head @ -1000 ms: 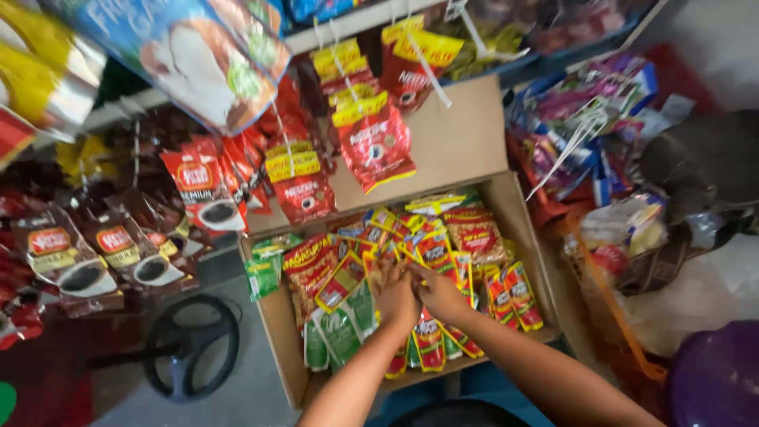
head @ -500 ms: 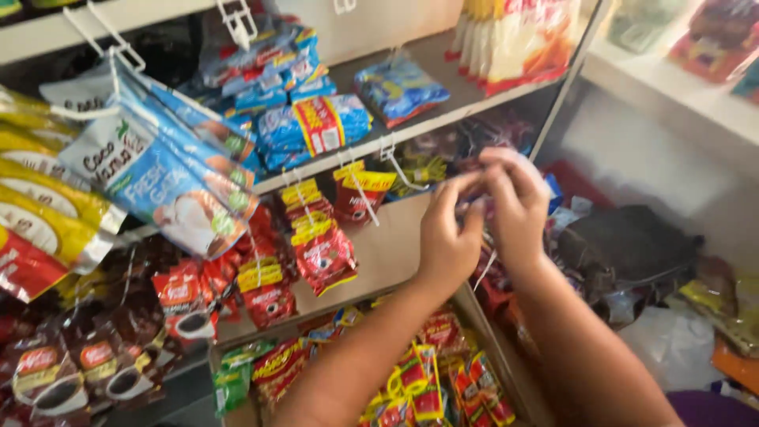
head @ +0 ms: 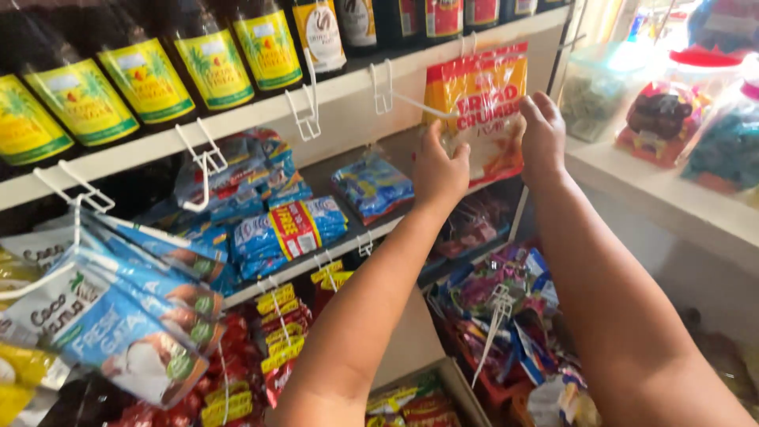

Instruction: Moving various condiment packets, breadcrumb pouches, and coconut milk pouches from retail shelves into a cardboard box.

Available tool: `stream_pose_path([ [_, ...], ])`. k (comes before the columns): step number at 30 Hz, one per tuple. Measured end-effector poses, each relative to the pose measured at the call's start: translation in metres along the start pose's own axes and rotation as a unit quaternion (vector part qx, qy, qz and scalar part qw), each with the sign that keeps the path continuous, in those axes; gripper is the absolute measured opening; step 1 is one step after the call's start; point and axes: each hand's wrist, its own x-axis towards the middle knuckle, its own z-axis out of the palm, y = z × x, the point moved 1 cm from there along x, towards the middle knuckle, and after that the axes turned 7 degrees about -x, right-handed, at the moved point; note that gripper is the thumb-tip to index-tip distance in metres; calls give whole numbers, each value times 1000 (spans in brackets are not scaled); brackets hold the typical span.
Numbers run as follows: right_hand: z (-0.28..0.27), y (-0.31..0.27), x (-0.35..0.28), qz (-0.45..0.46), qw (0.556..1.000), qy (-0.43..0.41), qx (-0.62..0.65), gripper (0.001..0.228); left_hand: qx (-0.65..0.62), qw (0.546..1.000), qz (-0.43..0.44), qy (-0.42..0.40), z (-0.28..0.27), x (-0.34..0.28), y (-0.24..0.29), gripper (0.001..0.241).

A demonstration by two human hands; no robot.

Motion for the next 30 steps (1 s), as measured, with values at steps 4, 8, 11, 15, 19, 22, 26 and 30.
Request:
stream_pose_path([
  [4, 18, -44, -1, 95, 988, -113, 42, 37, 5, 999, -44, 16, 22, 22, -24, 73],
  [8, 20, -58, 1, 212, 966, -150, -7, 36, 27, 998, -55, 31, 34, 27, -36, 79],
  [11, 13, -44, 11, 216, 963, -158, 4, 34, 38, 995, -93, 25, 31, 28, -21, 69],
  [15, 13, -44, 8, 215, 963, -153, 47, 30, -19, 996, -76, 47, 29, 29, 2, 63],
  [19, 8, -42, 9, 209, 970, -126, 13, 22, -1, 995, -95, 36, 37, 28, 16, 53],
  [22, 7, -56, 3, 203, 974, -106, 5, 20, -32, 993, -108, 22, 32, 27, 35, 49],
  [26, 0, -87, -15, 201, 976, -79, 22, 17, -46, 993, -113, 2, 26, 20, 56, 44],
  [30, -12, -97, -25, 172, 980, -75, 69, 16, -56, 997, -50, 17, 28, 9, 72, 47],
])
